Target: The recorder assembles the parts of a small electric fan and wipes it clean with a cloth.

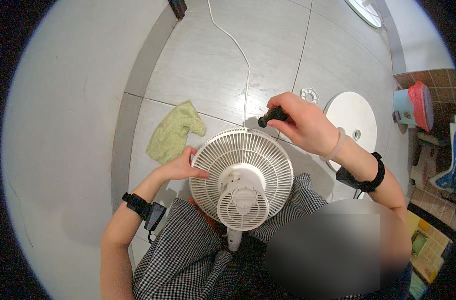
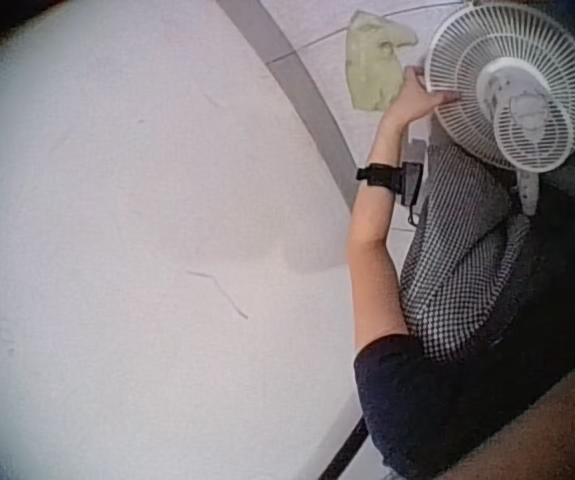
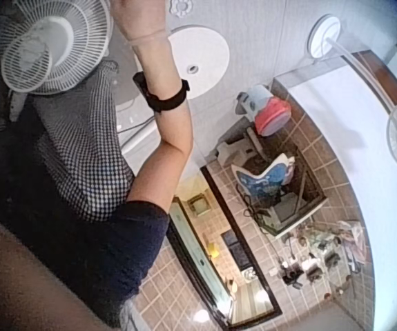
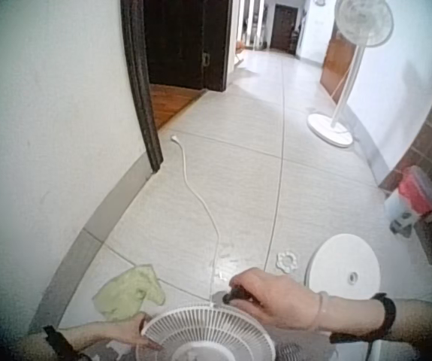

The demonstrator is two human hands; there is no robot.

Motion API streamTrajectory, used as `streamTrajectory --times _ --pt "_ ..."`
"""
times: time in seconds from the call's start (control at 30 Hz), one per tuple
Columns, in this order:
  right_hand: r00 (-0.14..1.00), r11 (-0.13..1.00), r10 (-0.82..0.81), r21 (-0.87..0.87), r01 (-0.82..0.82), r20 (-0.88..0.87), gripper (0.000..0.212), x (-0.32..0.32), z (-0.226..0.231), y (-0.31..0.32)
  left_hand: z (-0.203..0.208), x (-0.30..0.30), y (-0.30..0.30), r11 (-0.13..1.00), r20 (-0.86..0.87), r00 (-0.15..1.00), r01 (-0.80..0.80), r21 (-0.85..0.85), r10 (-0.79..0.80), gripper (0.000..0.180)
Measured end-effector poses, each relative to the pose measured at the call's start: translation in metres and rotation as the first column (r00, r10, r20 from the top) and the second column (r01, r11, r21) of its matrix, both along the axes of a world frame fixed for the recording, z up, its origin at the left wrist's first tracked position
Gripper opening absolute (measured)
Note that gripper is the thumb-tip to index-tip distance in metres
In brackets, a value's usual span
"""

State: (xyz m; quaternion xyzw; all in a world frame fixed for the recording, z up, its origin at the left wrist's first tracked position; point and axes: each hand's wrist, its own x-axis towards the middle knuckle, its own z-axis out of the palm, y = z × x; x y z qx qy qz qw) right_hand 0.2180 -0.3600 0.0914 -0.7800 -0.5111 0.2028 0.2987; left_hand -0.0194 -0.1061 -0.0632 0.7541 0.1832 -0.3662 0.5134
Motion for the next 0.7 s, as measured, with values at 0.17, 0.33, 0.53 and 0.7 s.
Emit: streamTrajectory --times 0.17,0.33,0.53,0.7 --pt "0.996 0.996 0.086 -0.041 -0.085 0.030 0.030 -0.001 0.005 0.007 0.001 -0.001 0.001 1.000 -0.014 1.000 -0.007 -0.004 0.007 0.090" --pt "0.995 0.994 0.100 -0.050 -0.100 0.013 0.029 0.002 0.002 0.009 0.003 0.000 0.001 1.000 -0.012 1.000 0.001 -0.002 -0.001 0.089" --pt "0.998 0.998 0.054 -0.034 -0.055 -0.044 0.030 0.008 0.004 0.007 0.002 -0.001 0.001 0.999 0.000 1.000 -0.027 -0.027 0.027 0.090" --pt "0.998 0.999 0.042 -0.010 -0.042 -0.051 0.030 0.010 0.000 0.004 -0.001 -0.002 0.001 0.998 -0.016 0.999 -0.042 -0.049 0.042 0.091"
